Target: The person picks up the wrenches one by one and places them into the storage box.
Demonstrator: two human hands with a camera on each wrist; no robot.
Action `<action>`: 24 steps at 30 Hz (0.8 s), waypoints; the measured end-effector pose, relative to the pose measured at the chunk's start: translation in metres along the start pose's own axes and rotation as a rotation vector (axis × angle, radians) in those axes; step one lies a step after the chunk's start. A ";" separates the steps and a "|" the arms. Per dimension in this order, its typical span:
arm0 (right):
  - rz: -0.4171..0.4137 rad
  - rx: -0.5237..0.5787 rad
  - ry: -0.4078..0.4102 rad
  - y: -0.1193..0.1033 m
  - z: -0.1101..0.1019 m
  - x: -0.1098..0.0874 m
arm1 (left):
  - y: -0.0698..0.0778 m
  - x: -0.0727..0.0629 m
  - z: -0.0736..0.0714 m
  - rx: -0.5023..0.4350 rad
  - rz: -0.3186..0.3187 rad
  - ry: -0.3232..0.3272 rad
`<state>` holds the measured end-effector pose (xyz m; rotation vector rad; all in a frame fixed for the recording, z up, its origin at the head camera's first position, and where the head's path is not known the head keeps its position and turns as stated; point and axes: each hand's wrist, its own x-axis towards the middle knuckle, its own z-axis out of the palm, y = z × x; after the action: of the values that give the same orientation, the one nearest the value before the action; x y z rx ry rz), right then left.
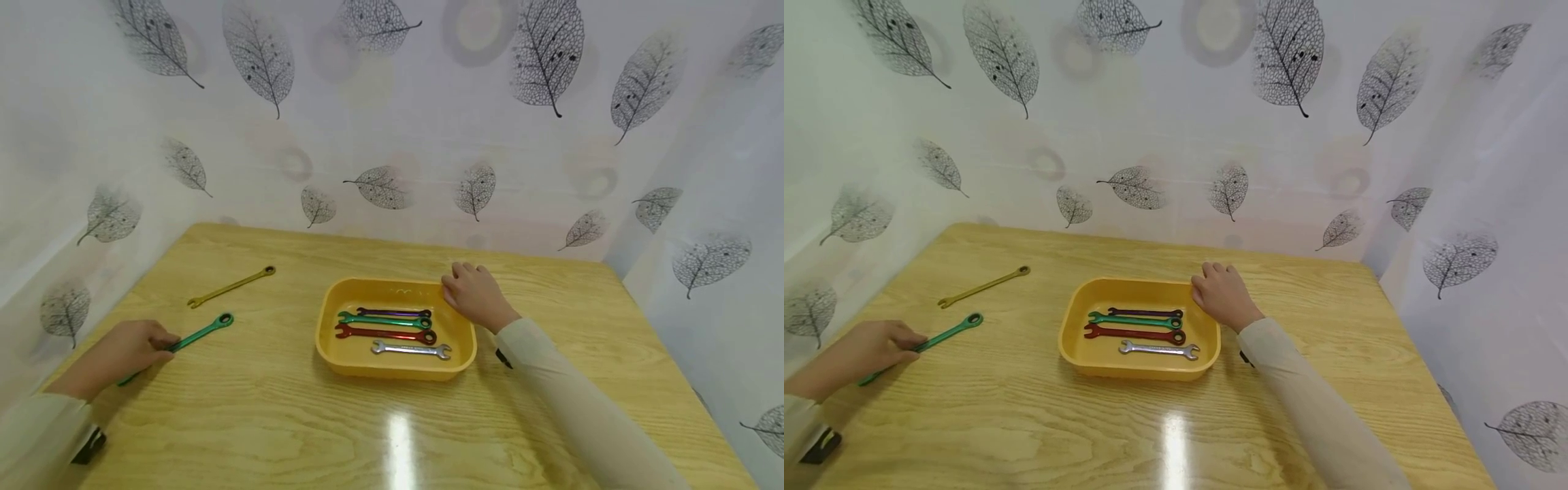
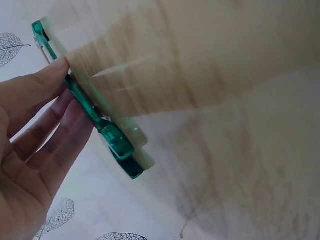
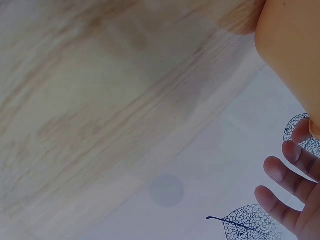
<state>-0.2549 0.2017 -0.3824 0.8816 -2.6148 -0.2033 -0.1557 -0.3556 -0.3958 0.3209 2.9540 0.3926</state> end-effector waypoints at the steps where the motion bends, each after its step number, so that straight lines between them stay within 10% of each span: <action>1: -0.001 0.002 0.001 0.000 0.000 0.000 | 0.000 0.000 0.000 0.003 0.002 -0.001; 24: -0.001 0.008 0.008 0.000 0.001 -0.001 | 0.007 -0.003 0.001 0.034 0.013 0.042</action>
<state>-0.2544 0.2019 -0.3836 0.8842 -2.6095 -0.1893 -0.1518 -0.3495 -0.3946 0.3398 3.0039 0.3547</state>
